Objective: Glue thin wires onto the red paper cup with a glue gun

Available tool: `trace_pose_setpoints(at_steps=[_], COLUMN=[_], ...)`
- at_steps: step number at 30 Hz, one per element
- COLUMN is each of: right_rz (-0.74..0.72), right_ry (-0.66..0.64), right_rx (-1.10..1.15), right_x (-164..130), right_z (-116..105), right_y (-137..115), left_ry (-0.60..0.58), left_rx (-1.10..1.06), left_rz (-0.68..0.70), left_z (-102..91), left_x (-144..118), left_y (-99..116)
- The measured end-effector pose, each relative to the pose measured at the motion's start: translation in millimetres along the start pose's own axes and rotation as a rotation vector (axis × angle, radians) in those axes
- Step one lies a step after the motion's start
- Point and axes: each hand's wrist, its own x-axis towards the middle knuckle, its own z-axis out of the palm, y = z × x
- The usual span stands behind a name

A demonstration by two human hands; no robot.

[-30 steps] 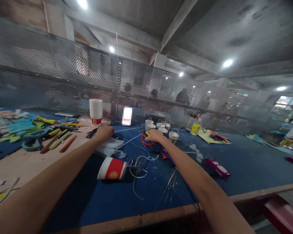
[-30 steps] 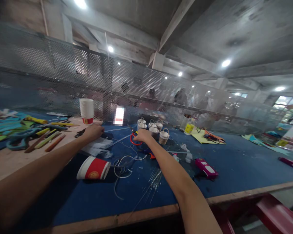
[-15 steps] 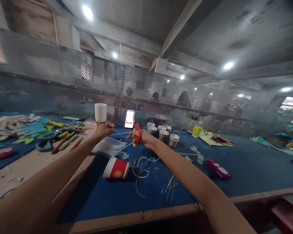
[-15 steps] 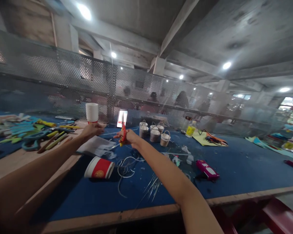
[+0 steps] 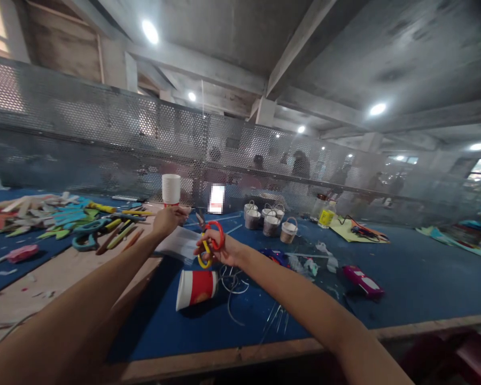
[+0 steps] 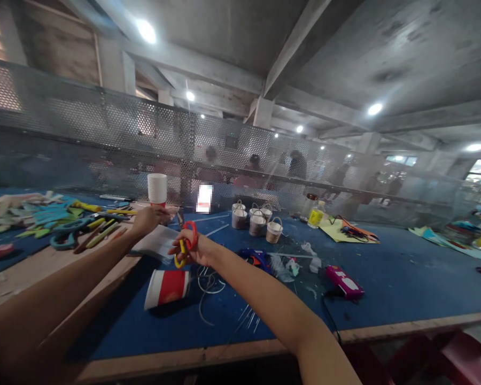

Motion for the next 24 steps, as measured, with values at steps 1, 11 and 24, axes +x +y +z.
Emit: trace_pose_setpoints(at_steps=[1, 11, 24], right_rz=[0.019, 0.204, 0.121], right_ry=[-0.023, -0.041, 0.048], right_rx=[0.014, 0.131, 0.208], right_x=[2, 31, 45], right_z=[0, -11, -12], right_y=[0, -9, -6], left_ry=[0.006, -0.003, 0.181], left_rx=[0.032, 0.08, -0.041], left_rz=[-0.011, -0.117, -0.159], left_z=[0.0, 8.7, 22.4], left_x=[1, 3, -6], left_y=[0, 2, -3])
